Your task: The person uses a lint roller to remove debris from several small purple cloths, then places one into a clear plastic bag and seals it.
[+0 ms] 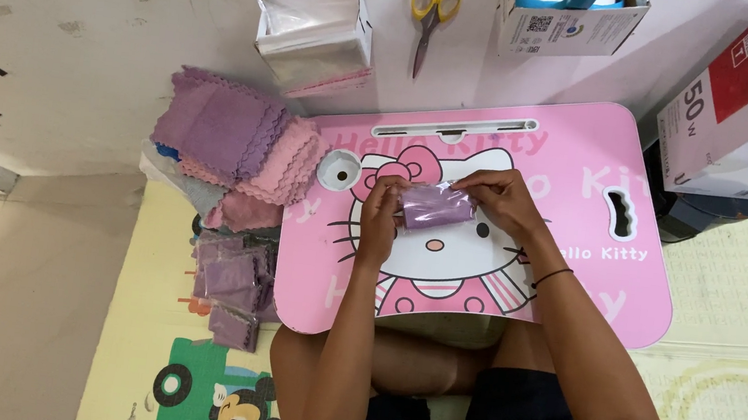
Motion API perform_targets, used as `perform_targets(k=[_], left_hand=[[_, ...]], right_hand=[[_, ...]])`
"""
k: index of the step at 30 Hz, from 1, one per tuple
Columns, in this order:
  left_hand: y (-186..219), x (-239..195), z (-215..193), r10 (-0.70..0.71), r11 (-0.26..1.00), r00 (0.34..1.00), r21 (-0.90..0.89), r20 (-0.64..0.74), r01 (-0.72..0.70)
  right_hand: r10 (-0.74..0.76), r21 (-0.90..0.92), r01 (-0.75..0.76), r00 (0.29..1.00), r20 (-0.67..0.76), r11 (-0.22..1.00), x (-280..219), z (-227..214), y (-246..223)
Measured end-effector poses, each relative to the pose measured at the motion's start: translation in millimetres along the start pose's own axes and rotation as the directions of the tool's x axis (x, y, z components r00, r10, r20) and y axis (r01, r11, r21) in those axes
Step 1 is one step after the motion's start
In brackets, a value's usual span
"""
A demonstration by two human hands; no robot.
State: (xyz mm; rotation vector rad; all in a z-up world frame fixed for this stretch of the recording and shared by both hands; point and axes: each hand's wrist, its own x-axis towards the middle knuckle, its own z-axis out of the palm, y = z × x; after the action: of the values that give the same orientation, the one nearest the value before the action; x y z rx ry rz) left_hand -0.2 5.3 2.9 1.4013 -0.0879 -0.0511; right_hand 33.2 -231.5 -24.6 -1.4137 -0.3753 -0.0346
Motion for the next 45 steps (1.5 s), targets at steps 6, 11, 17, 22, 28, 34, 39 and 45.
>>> perform_targets(k=[6, 11, 17, 22, 28, 34, 39, 45], left_hand=[[-23, 8, -8, 0.114, 0.993, 0.993, 0.003, 0.037, -0.114], [-6, 4, -2, 0.149, 0.988, 0.986, 0.016, 0.072, -0.151], [-3, 5, -1, 0.133, 0.991, 0.989, 0.014, 0.065, -0.134], [1, 4, 0, 0.150, 0.988, 0.986, 0.029, 0.073, -0.152], [1, 3, 0, 0.155, 0.984, 0.986, 0.081, 0.061, -0.159], [6, 3, 3, 0.152, 0.984, 0.986, 0.080, 0.063, -0.157], [3, 4, 2, 0.179, 0.980, 0.981, 0.077, 0.068, -0.184], [-5, 5, -2, 0.202, 0.978, 0.975, 0.029, 0.096, -0.206]], right_hand=[[0.016, -0.003, -0.016, 1.000, -0.010, 1.000, 1, 1, 5], [0.026, -0.160, -0.032, 0.999, -0.039, 0.987, -2, 14, -23], [0.051, -0.116, -0.060, 0.995, -0.084, 0.991, -1, 17, -26], [0.057, -0.122, -0.070, 0.993, -0.104, 0.990, -1, 18, -25], [0.056, -0.142, -0.070, 0.993, -0.102, 0.987, -3, 20, -27], [0.028, -0.158, -0.040, 0.996, -0.081, 0.987, -1, 17, -26], [0.032, -0.137, -0.043, 0.996, -0.082, 0.990, -1, 18, -25], [0.005, -0.124, -0.011, 0.999, -0.049, 0.992, -1, 11, -10]])
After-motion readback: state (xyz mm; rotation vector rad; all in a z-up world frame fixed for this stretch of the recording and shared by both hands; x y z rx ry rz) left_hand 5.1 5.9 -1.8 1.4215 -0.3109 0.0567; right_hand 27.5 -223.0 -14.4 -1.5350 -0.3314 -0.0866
